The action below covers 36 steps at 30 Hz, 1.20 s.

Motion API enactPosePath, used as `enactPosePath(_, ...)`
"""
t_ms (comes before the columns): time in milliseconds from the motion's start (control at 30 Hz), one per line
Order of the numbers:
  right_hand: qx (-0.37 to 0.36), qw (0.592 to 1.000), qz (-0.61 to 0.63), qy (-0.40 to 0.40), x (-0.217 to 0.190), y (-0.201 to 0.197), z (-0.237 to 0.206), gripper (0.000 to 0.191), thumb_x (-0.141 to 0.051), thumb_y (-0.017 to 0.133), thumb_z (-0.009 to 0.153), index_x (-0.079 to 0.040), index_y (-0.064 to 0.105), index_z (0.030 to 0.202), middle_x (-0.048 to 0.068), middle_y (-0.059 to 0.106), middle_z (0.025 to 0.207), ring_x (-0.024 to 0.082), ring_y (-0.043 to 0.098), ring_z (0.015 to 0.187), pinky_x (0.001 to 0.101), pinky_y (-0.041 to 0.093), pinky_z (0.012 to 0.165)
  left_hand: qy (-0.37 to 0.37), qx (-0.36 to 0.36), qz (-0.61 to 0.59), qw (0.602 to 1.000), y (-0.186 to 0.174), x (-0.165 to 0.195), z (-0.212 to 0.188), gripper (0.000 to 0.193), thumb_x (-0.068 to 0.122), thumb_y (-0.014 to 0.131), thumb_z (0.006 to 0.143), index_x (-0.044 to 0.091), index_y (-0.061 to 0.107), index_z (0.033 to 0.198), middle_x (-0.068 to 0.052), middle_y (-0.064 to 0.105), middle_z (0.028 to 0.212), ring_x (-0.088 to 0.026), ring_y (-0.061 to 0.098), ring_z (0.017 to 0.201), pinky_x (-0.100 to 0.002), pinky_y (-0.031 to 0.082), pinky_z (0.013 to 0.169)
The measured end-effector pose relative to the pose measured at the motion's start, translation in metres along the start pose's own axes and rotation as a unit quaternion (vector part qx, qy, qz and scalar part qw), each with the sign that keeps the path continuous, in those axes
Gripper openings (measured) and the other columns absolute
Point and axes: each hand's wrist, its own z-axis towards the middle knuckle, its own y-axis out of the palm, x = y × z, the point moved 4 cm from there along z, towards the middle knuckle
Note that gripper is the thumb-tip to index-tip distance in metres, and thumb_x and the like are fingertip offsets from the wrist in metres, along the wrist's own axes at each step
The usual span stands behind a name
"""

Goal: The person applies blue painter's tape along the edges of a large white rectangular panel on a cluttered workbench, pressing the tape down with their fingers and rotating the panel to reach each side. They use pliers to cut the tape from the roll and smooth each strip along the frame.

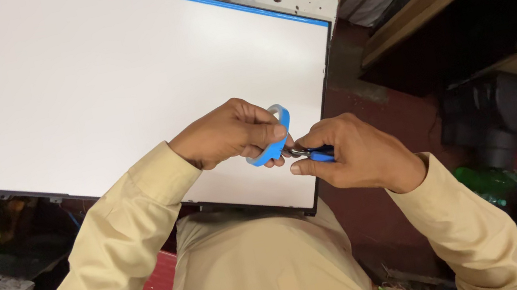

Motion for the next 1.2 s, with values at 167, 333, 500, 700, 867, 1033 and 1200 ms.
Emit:
enactPosePath(167, -0.016, 1.000, -0.018, -0.008, -0.003, 0.000, 0.002, 0.024, -0.025, 0.081, 0.078, -0.003, 0.078, 0.087, 0.014, 0.069, 0.068, 0.027, 0.063, 0.054, 0.0373, 0.048, 0.053, -0.009, -0.013, -0.009, 1.000, -0.001, -0.004, 0.000, 0.027, 0.020, 0.069, 0.096, -0.005, 0.076, 0.098, -0.012, 0.074, 0.082, -0.015, 0.070, 0.070, -0.024, 0.051, 0.057)
enactPosePath(333, -0.023, 0.999, -0.022, 0.010, -0.003, 0.001, 0.002, 0.023, -0.025, 0.081, 0.078, -0.003, 0.078, 0.085, 0.015, 0.068, 0.066, 0.026, 0.059, 0.050, 0.0371, 0.046, 0.051, 0.002, -0.028, -0.016, 0.999, -0.002, -0.006, -0.001, 0.028, 0.021, 0.070, 0.096, -0.006, 0.076, 0.099, -0.013, 0.073, 0.079, -0.015, 0.068, 0.068, -0.022, 0.045, 0.053)
enactPosePath(500, -0.026, 0.999, -0.005, 0.027, -0.001, 0.003, 0.003, 0.023, -0.025, 0.081, 0.078, -0.004, 0.079, 0.085, 0.015, 0.069, 0.064, 0.023, 0.058, 0.049, 0.0359, 0.046, 0.051, -0.006, -0.018, -0.015, 1.000, -0.002, -0.007, -0.001, 0.028, 0.021, 0.071, 0.096, -0.006, 0.076, 0.099, -0.013, 0.074, 0.080, -0.017, 0.071, 0.070, -0.024, 0.051, 0.057)
enactPosePath(700, -0.025, 1.000, -0.003, 0.017, 0.000, 0.004, 0.003, 0.023, -0.024, 0.081, 0.078, -0.004, 0.079, 0.087, 0.015, 0.069, 0.065, 0.023, 0.059, 0.049, 0.0356, 0.046, 0.051, -0.016, -0.013, -0.010, 1.000, -0.002, -0.009, 0.000, 0.028, 0.021, 0.070, 0.095, -0.006, 0.076, 0.099, -0.013, 0.076, 0.085, -0.019, 0.075, 0.075, -0.026, 0.057, 0.063)
enactPosePath(867, -0.022, 1.000, -0.011, 0.015, 0.002, 0.005, 0.003, 0.023, -0.025, 0.081, 0.078, -0.003, 0.079, 0.085, 0.016, 0.069, 0.065, 0.022, 0.058, 0.049, 0.0351, 0.047, 0.051, -0.012, -0.019, -0.009, 1.000, -0.003, -0.011, 0.002, 0.028, 0.022, 0.071, 0.095, -0.006, 0.076, 0.100, -0.014, 0.076, 0.084, -0.019, 0.074, 0.074, -0.027, 0.056, 0.062)
enactPosePath(1033, -0.020, 0.999, 0.002, 0.031, 0.004, 0.008, 0.003, 0.022, -0.025, 0.081, 0.078, -0.003, 0.079, 0.083, 0.014, 0.067, 0.060, 0.021, 0.052, 0.045, 0.0348, 0.044, 0.048, -0.017, -0.018, -0.016, 1.000, -0.005, -0.013, 0.001, 0.030, 0.023, 0.071, 0.094, -0.006, 0.076, 0.099, -0.014, 0.076, 0.085, -0.020, 0.074, 0.074, -0.027, 0.058, 0.064)
enactPosePath(1200, -0.015, 0.998, 0.015, 0.054, 0.009, 0.009, 0.003, 0.025, -0.026, 0.081, 0.080, -0.002, 0.078, 0.076, 0.011, 0.056, 0.050, 0.017, 0.044, 0.044, 0.0341, 0.041, 0.046, -0.016, -0.015, -0.019, 1.000, -0.005, -0.012, 0.004, 0.029, 0.025, 0.071, 0.094, -0.004, 0.075, 0.097, -0.013, 0.077, 0.087, -0.018, 0.073, 0.072, -0.028, 0.058, 0.065)
